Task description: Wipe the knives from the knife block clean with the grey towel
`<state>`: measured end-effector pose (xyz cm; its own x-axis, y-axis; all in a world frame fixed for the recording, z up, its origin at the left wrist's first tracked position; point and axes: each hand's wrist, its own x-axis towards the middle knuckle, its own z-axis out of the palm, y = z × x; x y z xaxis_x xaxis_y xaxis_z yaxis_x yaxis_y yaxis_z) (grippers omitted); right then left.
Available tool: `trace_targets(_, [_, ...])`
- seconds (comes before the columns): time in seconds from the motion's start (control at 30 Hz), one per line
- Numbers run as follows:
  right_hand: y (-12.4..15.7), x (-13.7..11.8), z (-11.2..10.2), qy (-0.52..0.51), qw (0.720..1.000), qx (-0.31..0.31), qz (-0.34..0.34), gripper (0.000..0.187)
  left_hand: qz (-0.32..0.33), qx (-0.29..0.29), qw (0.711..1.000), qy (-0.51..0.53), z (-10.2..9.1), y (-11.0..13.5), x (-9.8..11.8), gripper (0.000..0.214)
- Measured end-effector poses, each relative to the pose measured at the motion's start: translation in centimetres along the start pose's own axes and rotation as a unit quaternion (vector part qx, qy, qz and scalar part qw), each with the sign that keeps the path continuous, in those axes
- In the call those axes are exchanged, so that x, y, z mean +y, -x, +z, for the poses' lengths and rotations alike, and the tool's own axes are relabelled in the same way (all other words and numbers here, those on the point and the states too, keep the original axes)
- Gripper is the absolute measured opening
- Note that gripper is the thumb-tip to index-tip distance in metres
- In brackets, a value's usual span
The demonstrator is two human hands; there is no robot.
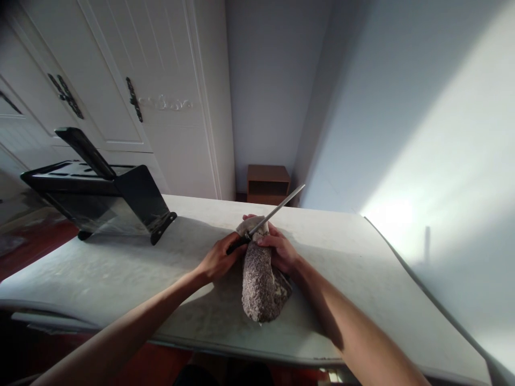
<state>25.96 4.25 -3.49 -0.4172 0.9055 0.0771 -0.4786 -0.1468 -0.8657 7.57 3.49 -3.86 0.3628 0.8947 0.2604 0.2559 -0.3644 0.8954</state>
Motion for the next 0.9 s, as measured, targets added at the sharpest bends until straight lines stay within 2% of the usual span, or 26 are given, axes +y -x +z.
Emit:
trace_targets(0.1, [0.1, 0.1, 0.0, 0.014, 1.0, -0.003, 0.022, 0.058, 0.007, -0.031, 0.999, 0.03, 0.0, -0.7, -0.2, 0.026])
trace_targets(0.23, [-0.1, 0.7, -0.3, 0.058, 0.997, 0.03, 0.035, 0.045, -0.009, -0.032, 0.997, 0.063, -0.2, -1.2, -0.6, 0.027])
trace_targets(0.33, [-0.2, 0.7, -0.6, 0.143, 0.988, 0.064, 0.003, 0.04, -0.032, -0.02, 0.997, 0.06, -0.3, -1.2, -0.9, 0.029])
trace_targets(0.47, [0.0, -0.8, -0.4, 0.291, 0.953, 0.084, -0.016, 0.039, -0.042, 0.005, 0.998, 0.053, -0.4, -1.0, -0.8, 0.03])
trace_targets(0.67, [0.5, -3.4, -0.6, 0.312, 0.942, 0.099, 0.078, 0.033, -0.082, 0.024, 0.994, 0.073, -0.5, -0.7, -0.6, 0.034])
trace_targets(0.77, [0.7, -4.2, -1.6, 0.384, 0.909, 0.146, 0.068, 0.029, -0.091, 0.018, 0.993, 0.073, -0.6, -0.5, -0.6, 0.036])
trace_targets(0.9, [0.8, -5.1, -2.7, 0.444, 0.86, 0.252, -0.011, 0.031, -0.088, 0.008, 0.994, 0.065, -0.6, -0.4, -0.4, 0.037])
